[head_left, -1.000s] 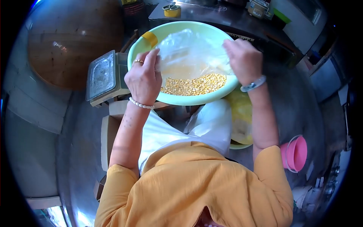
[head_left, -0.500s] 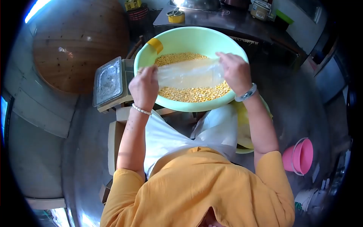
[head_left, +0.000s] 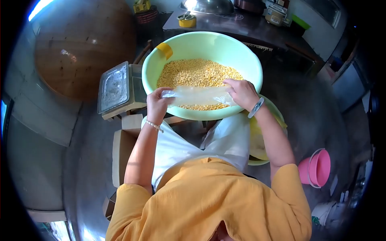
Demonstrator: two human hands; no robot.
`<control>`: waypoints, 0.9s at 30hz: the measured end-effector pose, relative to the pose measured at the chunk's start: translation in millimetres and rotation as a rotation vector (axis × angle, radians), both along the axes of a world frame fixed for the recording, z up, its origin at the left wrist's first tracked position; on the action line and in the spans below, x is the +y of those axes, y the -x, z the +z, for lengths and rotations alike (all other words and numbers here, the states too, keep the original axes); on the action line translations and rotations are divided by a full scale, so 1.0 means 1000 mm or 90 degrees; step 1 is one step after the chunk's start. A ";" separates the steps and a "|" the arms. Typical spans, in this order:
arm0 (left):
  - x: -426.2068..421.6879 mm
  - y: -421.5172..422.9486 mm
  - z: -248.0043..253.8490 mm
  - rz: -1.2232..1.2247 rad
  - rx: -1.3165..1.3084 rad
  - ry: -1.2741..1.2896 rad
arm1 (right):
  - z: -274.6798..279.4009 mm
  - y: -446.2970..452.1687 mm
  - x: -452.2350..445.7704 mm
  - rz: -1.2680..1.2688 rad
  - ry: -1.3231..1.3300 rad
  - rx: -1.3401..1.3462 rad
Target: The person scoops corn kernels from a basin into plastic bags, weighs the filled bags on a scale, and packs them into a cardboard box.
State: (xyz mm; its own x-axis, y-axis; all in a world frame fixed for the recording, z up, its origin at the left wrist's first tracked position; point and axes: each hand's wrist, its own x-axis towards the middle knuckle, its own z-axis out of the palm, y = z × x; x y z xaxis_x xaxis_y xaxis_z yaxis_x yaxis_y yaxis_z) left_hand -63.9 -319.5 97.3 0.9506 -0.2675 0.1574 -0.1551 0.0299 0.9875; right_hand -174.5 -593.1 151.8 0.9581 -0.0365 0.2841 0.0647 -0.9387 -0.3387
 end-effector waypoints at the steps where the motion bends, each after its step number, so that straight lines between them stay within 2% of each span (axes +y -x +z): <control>1: -0.003 0.007 0.007 0.007 0.016 0.022 | 0.001 0.004 0.006 0.019 0.044 -0.029; 3: -0.012 0.011 0.003 0.017 0.066 0.119 | 0.007 0.006 0.021 0.057 0.134 -0.096; 6: -0.024 0.018 0.000 0.006 0.123 0.208 | 0.019 0.006 0.055 0.159 0.101 -0.177; 9: -0.034 0.027 0.009 -0.034 0.195 0.307 | -0.009 -0.014 0.067 0.106 0.154 -0.218; 12: -0.033 0.028 0.008 -0.043 0.267 0.404 | -0.026 -0.030 0.054 0.080 0.050 -0.003; 13: -0.029 0.024 0.002 -0.049 0.288 0.436 | -0.042 -0.041 0.048 0.068 0.008 -0.097; 15: -0.025 0.025 0.006 -0.045 0.343 0.469 | -0.056 -0.048 0.033 0.046 -0.227 -0.042; 16: -0.025 0.021 0.000 -0.050 0.343 0.432 | -0.057 -0.050 0.029 0.032 -0.343 -0.014; 17: -0.023 0.015 -0.011 -0.057 0.342 0.395 | -0.062 -0.057 0.023 0.087 -0.512 0.011; 20: -0.012 0.012 -0.016 -0.072 0.267 0.192 | -0.026 -0.047 0.020 -0.057 -0.741 0.119; 21: -0.006 0.009 -0.016 -0.086 0.240 0.111 | -0.020 -0.047 0.019 -0.077 -0.732 0.084; 22: -0.002 0.006 -0.015 -0.099 0.214 0.029 | -0.024 -0.053 0.013 -0.043 -0.633 0.024; 24: 0.008 -0.002 -0.009 -0.024 0.093 -0.174 | -0.032 -0.066 0.001 0.021 -0.434 -0.088; 26: 0.013 -0.011 -0.009 0.014 -0.132 -0.176 | -0.028 -0.071 -0.004 0.017 -0.314 -0.084; 27: 0.008 -0.005 0.000 0.051 -0.243 -0.240 | -0.022 -0.071 -0.001 0.020 -0.276 -0.072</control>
State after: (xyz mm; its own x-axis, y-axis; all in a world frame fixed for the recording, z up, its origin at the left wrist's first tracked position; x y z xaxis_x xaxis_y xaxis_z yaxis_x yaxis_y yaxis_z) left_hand -58.9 -311.2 97.4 0.8641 -0.3016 0.4029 -0.4926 -0.3421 0.8002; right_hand -103.4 -594.0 130.2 0.9241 -0.1469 0.3527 0.1504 -0.7087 -0.6893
